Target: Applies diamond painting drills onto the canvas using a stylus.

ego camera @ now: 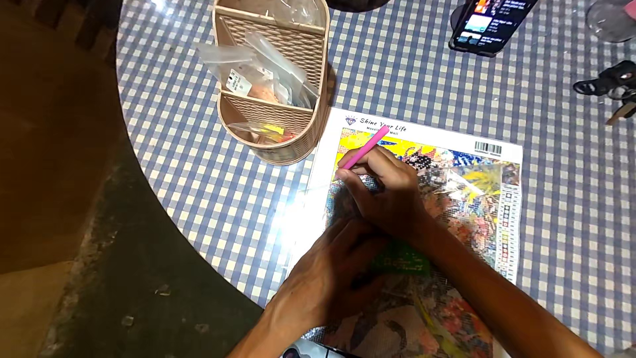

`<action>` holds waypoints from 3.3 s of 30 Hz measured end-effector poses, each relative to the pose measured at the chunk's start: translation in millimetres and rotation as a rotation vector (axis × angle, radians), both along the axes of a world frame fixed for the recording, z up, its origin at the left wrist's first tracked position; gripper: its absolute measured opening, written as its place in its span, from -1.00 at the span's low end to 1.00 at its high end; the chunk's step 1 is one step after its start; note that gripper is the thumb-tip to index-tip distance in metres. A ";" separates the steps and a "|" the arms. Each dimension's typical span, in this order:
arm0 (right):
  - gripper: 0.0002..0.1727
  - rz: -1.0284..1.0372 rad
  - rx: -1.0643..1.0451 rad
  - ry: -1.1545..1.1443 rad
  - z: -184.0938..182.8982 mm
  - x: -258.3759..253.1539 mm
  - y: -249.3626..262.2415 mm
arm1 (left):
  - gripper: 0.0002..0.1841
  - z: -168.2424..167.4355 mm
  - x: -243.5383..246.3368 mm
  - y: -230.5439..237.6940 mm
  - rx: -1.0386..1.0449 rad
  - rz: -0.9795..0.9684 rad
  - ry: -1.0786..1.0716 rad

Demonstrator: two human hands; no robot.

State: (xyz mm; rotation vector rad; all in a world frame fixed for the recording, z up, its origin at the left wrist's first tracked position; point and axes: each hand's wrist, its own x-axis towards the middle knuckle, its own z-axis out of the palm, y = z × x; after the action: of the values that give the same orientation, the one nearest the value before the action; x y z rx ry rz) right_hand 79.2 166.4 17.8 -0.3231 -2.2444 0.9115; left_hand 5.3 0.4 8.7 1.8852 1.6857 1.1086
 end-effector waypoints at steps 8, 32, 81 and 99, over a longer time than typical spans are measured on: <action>-0.83 0.000 0.007 -0.017 0.4 0.4 -0.3 | -0.55 0.4 0.4 -0.4 0.001 0.007 0.015; -0.89 0.002 -0.580 0.228 31.3 21.0 12.7 | -0.49 3.4 -0.3 -0.9 -0.068 0.013 0.019; -0.80 -0.214 -0.261 0.047 -0.5 149.3 -51.9 | -0.51 -3.6 0.8 -2.1 0.055 0.092 0.199; -0.83 -0.153 -0.045 0.025 -2.1 142.8 -53.7 | -0.48 -4.0 -1.7 -4.4 0.021 0.101 0.209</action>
State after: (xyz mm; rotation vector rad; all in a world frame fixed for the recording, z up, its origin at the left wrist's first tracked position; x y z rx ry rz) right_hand 221.9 112.7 15.7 -0.4937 -2.1457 0.8814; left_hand 3.6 -4.0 4.7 2.0082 1.9073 0.9985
